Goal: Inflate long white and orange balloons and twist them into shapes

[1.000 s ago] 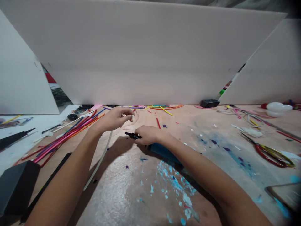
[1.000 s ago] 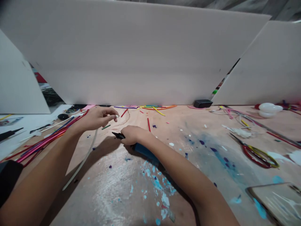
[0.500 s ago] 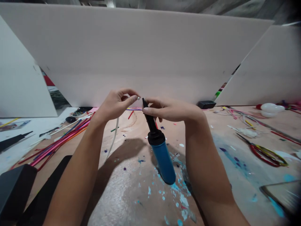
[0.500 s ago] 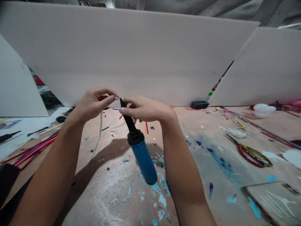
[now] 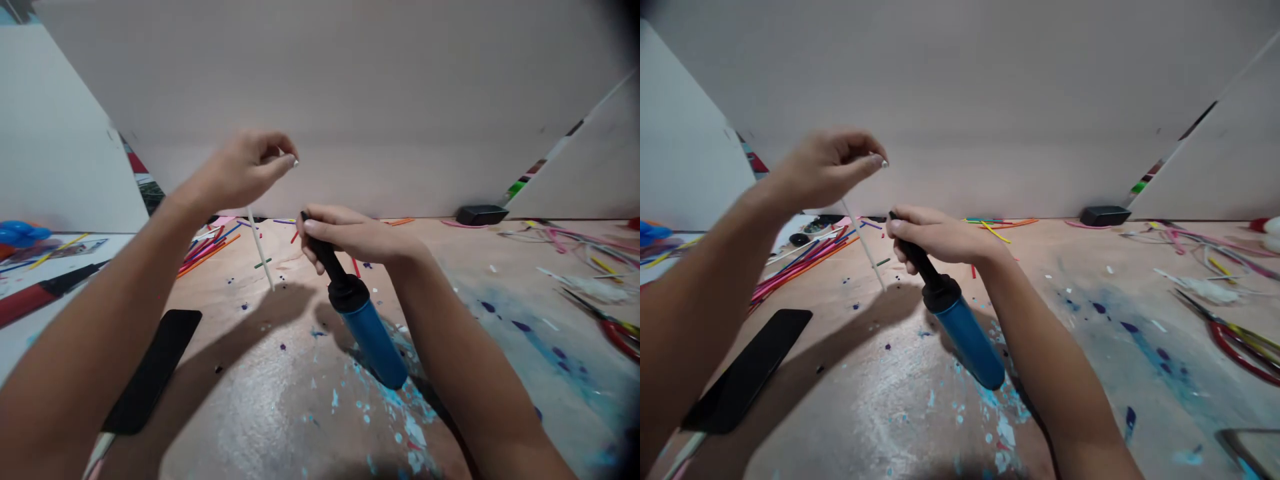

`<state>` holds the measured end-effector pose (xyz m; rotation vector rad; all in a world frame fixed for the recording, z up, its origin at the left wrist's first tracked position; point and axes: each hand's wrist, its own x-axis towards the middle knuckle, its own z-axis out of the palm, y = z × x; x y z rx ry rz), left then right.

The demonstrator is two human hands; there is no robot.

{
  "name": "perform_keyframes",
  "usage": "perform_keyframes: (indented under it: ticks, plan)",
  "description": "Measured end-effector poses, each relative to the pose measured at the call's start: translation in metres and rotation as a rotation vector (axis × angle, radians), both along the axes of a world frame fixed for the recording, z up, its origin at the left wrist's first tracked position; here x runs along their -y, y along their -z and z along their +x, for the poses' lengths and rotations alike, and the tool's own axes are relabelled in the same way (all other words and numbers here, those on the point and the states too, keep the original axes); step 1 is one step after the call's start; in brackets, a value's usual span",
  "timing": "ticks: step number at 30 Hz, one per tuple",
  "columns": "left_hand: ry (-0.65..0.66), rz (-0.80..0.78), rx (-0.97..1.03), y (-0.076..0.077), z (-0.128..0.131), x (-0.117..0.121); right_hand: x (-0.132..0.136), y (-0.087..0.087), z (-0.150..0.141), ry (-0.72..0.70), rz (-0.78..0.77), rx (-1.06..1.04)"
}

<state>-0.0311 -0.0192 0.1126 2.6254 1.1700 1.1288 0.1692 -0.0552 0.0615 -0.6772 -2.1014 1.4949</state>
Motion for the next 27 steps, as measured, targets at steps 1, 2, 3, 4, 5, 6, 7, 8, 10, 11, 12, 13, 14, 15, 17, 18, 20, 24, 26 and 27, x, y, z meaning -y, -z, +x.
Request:
perform_keyframes:
  ticks: [1,2,3,4,5,6,7,8,10,11,12,13,14,15,17,18,20,24,26,27]
  plan:
    - [-0.012,0.013,-0.017,-0.003,-0.007,0.004,0.002,0.001,-0.006,-0.006,0.017,0.028]
    - [-0.002,0.002,-0.013,-0.002,-0.013,0.009,0.005,0.001,-0.012,0.005,0.065,0.062]
    - [0.018,-0.036,-0.008,0.001,-0.017,0.015,0.008,0.001,-0.017,0.03,0.144,0.095]
    - [0.046,-0.087,0.005,0.007,-0.018,0.02,0.01,0.001,-0.021,0.065,0.244,0.123]
    - [0.072,-0.156,0.014,0.016,-0.017,0.025,0.013,0.0,-0.024,0.103,0.353,0.151]
    - [0.085,-0.231,0.022,0.025,-0.014,0.029,0.015,0.0,-0.025,0.14,0.455,0.179]
    - [0.085,-0.297,0.055,0.035,-0.009,0.033,0.017,-0.001,-0.024,0.172,0.543,0.209]
    - [0.089,-0.351,0.121,0.045,-0.002,0.036,0.019,-0.001,-0.021,0.197,0.61,0.245]
    - [0.118,-0.489,0.277,0.064,0.016,0.04,0.021,0.0,-0.01,0.241,0.682,0.335]
    - [0.151,-0.58,0.362,0.071,0.026,0.042,0.021,0.001,-0.003,0.27,0.694,0.377]
    - [0.185,-0.674,0.44,0.078,0.037,0.043,0.021,0.002,0.005,0.31,0.692,0.409]
    - [0.216,-0.755,0.506,0.083,0.048,0.045,0.021,0.003,0.014,0.364,0.676,0.426]
    - [0.244,-0.814,0.568,0.087,0.058,0.047,0.021,0.004,0.023,0.426,0.645,0.428]
    - [0.274,-0.857,0.635,0.09,0.068,0.048,0.02,0.005,0.031,0.487,0.6,0.413]
    - [0.376,-0.943,0.731,0.092,0.082,0.05,0.02,0.004,0.048,0.581,0.5,0.34]
    - [0.458,-0.997,0.736,0.092,0.087,0.051,0.02,0.003,0.056,0.609,0.455,0.285]
    - [0.653,-1.115,0.64,0.088,0.093,0.051,0.022,-0.003,0.069,0.653,0.397,0.151]
    - [0.818,-1.072,0.288,0.075,0.099,0.051,0.039,-0.019,0.089,0.633,0.314,-0.011]
    - [0.74,-0.918,0.171,0.069,0.103,0.053,0.053,-0.024,0.106,0.571,0.27,0.039]
    - [0.697,-0.847,0.138,0.068,0.103,0.055,0.061,-0.024,0.12,0.563,0.258,0.117]
